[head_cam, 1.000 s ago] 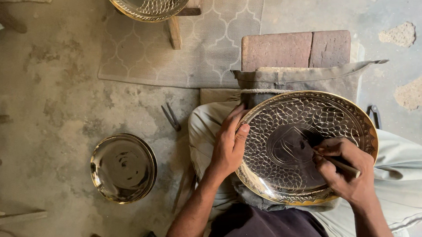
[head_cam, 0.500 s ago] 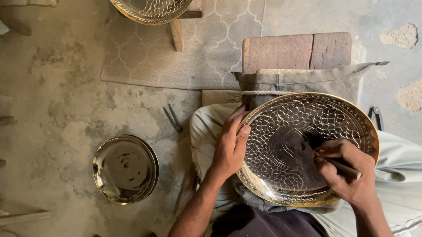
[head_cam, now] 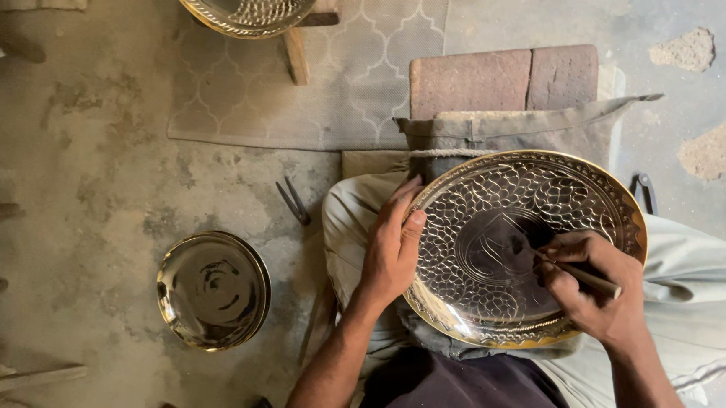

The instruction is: The person sits on the floor with a large brass tray resting on their lap and uses a small chisel-like engraving tool to carve a geometric pattern into the tray's darkened center. They periodically reposition the tray, reach aside, and near the end tap the tool with a wooden mallet to deepen the engraved lines.

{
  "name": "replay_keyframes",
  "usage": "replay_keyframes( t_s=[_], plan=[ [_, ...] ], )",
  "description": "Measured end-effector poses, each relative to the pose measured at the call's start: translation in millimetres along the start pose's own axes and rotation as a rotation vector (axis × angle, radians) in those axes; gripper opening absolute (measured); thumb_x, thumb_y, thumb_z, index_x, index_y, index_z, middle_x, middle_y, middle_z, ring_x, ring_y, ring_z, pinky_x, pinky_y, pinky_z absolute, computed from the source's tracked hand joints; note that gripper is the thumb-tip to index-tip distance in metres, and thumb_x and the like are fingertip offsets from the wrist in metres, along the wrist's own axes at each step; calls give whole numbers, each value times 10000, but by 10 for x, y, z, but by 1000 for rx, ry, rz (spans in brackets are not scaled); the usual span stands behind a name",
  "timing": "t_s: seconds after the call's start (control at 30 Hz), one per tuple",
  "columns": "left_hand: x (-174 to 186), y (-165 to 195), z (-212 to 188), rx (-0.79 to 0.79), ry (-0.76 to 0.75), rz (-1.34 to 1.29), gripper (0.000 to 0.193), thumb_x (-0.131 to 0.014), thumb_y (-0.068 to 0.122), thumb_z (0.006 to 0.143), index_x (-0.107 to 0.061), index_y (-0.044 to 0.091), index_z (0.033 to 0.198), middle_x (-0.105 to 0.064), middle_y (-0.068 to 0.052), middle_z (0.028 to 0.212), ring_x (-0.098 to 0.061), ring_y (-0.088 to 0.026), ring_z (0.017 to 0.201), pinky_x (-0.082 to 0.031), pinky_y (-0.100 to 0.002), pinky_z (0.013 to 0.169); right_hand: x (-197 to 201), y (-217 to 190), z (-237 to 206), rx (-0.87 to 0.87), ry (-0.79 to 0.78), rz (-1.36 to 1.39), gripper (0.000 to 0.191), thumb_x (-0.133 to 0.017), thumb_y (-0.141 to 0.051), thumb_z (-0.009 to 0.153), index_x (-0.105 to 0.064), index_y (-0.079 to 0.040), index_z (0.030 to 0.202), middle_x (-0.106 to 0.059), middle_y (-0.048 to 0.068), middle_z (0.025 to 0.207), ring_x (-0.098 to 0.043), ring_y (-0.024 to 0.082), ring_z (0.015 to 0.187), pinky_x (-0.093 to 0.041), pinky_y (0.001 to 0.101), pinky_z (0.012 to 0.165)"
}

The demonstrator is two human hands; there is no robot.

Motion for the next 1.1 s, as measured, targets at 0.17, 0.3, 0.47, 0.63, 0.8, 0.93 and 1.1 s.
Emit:
replay_keyframes(
  t_s=[0.17, 0.3, 0.47, 0.63, 0.8, 0.93, 1.1],
  plan=[
    [-82, -94, 7, 108, -26, -66, 504, -437, 318, 1125, -488, -28, 1487, -592, -218, 1476, -575, -328, 1390, -428, -388, 1156, 163, 91, -206, -173, 46, 176, 202, -644, -42, 913, -664, 53, 1090, -730, 141, 1033, -706, 168, 920, -571, 281, 837],
    [-156, -141, 8, 158, -50, -25, 503, -460, 319, 1110, -491, -16, 1484, -613, -207, 1446, -601, -315, 1354, -444, -377, 1128, 229, 1, -275, -100, 49, 149, 185, -663, -66, 929, -643, 59, 1065, -716, 133, 1095, -713, 180, 978, -578, 290, 879],
    [-195, -35, 38, 54, -48, 30, 445, -464, 301, 1137, -527, -12, 1446, -580, -220, 1495, -557, -343, 1410, -410, -400, 1171, 197, -38, -229, -49, 21, 27, 147, -659, -40, 846, -601, 37, 957, -717, 131, 1033, -717, 176, 898, -576, 288, 792],
    [-212, -18, 34, -4, -53, 78, 414, -473, 278, 1150, -542, -23, 1426, -575, -222, 1486, -546, -372, 1420, -402, -424, 1202, 124, -196, -134, 128, -64, -145, 157, -670, -10, 785, -613, 21, 927, -697, 148, 1006, -728, 229, 922, -572, 317, 786],
    [-225, -17, 35, -15, -49, 52, 410, -474, 273, 1156, -541, -36, 1416, -570, -226, 1483, -563, -368, 1410, -420, -418, 1201, 67, -200, -67, 147, -131, -114, 137, -667, -23, 832, -625, 23, 954, -691, 144, 1015, -740, 246, 962, -586, 329, 812],
    [-228, -15, 29, -29, -50, 64, 406, -471, 264, 1167, -540, -43, 1424, -565, -226, 1491, -562, -370, 1416, -418, -417, 1211, 52, -175, -73, 134, -154, -103, 138, -687, -52, 873, -628, 21, 973, -689, 143, 1041, -739, 250, 987, -585, 335, 832],
    [-235, -23, 20, -30, -57, 45, 403, -469, 262, 1172, -536, -38, 1433, -568, -216, 1491, -574, -356, 1410, -431, -408, 1208, 49, -130, -91, 133, -146, -108, 142, -702, -79, 898, -632, 9, 984, -696, 138, 1059, -738, 236, 986, -588, 333, 833]
  ],
)
Point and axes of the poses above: each hand's wrist, its own z-axis towards the middle knuckle, its own x-axis out of the back of the hand, y = z × x, the point moved 10 cm from there along z, towards the middle knuckle
